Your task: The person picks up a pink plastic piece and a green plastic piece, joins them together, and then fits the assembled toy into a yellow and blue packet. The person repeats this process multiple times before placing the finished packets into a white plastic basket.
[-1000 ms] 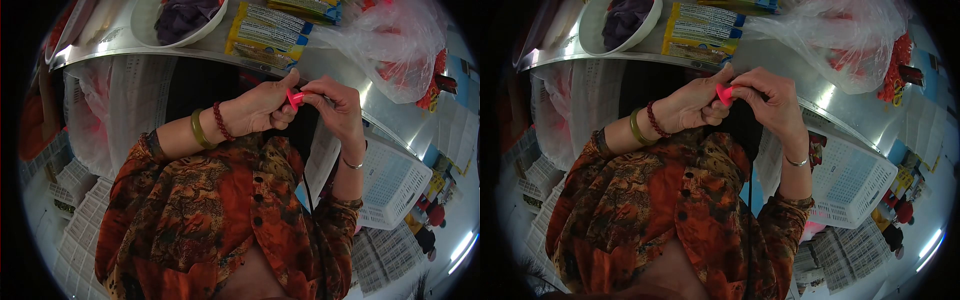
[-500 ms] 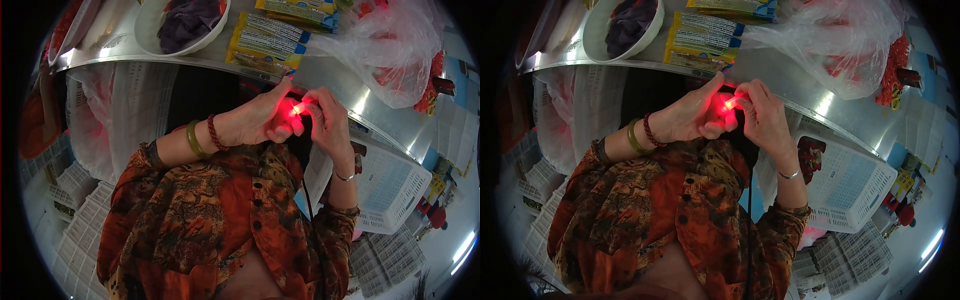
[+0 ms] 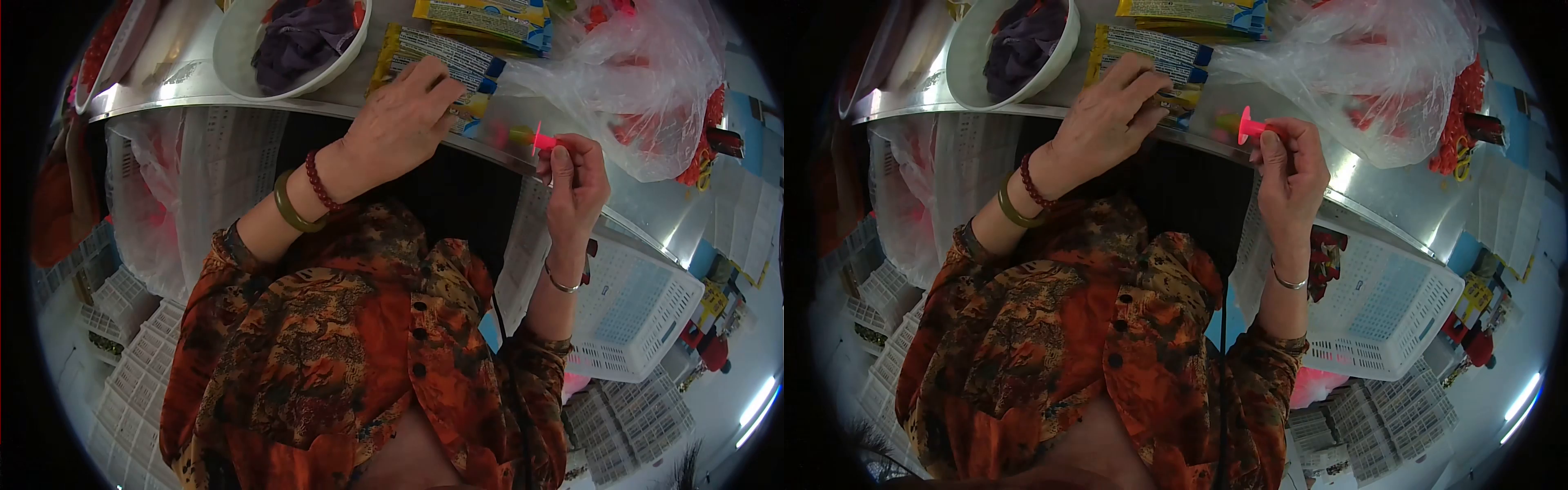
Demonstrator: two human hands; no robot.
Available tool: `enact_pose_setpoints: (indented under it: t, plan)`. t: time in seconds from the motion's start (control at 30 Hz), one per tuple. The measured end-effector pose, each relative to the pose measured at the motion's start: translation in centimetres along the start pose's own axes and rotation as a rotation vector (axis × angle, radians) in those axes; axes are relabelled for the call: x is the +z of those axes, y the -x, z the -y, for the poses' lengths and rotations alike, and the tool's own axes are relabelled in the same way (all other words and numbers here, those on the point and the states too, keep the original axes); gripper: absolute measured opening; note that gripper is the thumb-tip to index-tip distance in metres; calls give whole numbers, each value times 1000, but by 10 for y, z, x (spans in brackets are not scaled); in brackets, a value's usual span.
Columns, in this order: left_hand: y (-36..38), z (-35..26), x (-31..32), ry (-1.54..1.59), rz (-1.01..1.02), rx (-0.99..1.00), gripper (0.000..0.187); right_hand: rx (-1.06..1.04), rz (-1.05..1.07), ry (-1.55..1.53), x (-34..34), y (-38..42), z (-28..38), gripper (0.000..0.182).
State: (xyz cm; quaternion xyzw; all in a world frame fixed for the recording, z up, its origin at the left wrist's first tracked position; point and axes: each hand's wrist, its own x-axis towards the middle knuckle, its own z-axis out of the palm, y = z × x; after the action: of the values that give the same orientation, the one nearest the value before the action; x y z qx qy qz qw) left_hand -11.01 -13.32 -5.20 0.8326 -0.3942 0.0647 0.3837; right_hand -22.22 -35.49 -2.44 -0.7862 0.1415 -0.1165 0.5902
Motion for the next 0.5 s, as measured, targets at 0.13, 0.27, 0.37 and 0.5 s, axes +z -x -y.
enact_pose_setpoints:
  t: [0.13,0.27,0.37,0.5]
  plan:
    - [-6,13,1,54,100,-4,23,40,16,-31,1,-4,-2,10]
    - [-3,17,5,-62,121,89,18,76,16,-44,6,-10,-4,10]
    - [0,18,9,-153,107,148,16,95,0,-26,10,-12,-6,10]
    - [1,19,9,-157,65,168,16,163,-24,-86,12,-16,-2,11]
